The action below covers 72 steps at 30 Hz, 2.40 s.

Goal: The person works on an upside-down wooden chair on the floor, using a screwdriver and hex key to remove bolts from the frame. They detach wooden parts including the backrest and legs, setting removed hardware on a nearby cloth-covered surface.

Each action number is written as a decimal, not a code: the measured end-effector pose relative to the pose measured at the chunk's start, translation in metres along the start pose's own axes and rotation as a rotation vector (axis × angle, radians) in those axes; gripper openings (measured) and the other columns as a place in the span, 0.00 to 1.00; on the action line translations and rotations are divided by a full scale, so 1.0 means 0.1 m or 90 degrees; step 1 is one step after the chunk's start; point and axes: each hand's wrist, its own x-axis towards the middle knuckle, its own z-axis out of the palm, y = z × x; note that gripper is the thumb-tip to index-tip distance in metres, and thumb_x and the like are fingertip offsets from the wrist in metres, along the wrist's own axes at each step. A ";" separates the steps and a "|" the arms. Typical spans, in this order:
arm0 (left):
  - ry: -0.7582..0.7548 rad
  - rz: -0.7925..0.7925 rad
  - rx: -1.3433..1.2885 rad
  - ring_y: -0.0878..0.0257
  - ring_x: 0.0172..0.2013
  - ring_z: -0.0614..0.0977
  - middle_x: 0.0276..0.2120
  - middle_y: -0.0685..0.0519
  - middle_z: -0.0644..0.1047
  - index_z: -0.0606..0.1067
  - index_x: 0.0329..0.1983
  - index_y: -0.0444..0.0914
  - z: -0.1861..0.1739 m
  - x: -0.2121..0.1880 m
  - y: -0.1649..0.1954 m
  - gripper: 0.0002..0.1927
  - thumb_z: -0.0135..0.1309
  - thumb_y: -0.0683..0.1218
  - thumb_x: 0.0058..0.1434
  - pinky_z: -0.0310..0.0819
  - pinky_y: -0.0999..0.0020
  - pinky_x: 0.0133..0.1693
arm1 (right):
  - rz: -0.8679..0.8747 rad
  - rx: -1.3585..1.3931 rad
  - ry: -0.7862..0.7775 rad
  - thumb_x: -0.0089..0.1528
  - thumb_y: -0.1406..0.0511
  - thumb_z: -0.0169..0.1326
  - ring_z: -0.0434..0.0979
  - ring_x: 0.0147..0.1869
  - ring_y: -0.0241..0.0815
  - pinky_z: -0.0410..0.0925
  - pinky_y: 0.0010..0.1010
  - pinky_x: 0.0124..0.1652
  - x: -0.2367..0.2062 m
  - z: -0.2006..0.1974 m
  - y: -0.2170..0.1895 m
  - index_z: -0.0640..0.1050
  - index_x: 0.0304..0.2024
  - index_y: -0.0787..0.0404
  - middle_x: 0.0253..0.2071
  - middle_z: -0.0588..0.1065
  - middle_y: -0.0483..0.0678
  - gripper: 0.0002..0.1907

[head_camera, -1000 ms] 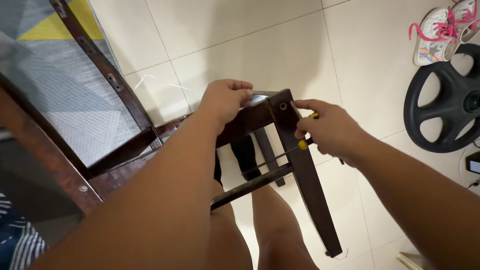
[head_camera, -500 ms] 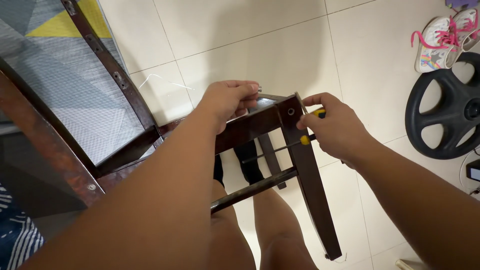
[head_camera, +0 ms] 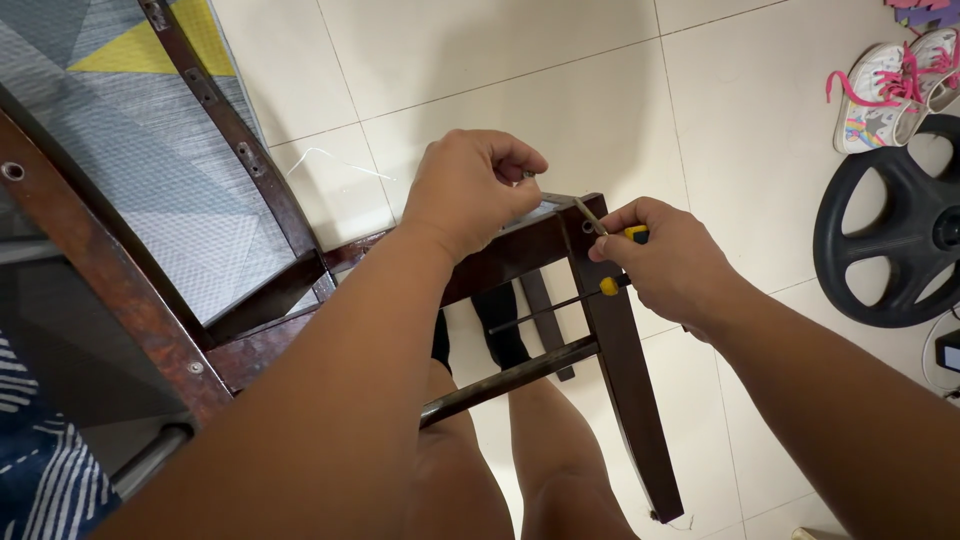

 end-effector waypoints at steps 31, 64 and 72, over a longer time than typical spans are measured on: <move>-0.383 -0.531 -0.166 0.57 0.49 0.79 0.48 0.51 0.83 0.80 0.47 0.42 0.48 0.65 -0.27 0.12 0.53 0.50 0.65 0.70 0.55 0.49 | 0.027 0.093 -0.010 0.62 0.63 0.55 0.68 0.28 0.34 0.63 0.28 0.27 0.15 -0.11 0.08 0.77 0.47 0.61 0.38 0.80 0.47 0.13; -0.483 -0.677 -0.365 0.57 0.56 0.77 0.54 0.42 0.80 0.67 0.31 0.42 0.43 1.11 -0.35 0.18 0.33 0.52 0.75 0.54 0.39 0.65 | 0.061 0.090 0.009 0.64 0.63 0.53 0.66 0.28 0.35 0.64 0.29 0.28 0.26 0.00 0.15 0.75 0.48 0.59 0.40 0.81 0.46 0.11; -0.445 -0.630 -0.375 0.59 0.45 0.82 0.42 0.51 0.84 0.75 0.40 0.38 0.51 0.90 -0.49 0.08 0.49 0.46 0.72 0.72 0.62 0.51 | 0.034 0.102 0.004 0.63 0.64 0.54 0.68 0.30 0.34 0.65 0.28 0.28 0.26 -0.04 0.15 0.75 0.48 0.60 0.39 0.81 0.47 0.12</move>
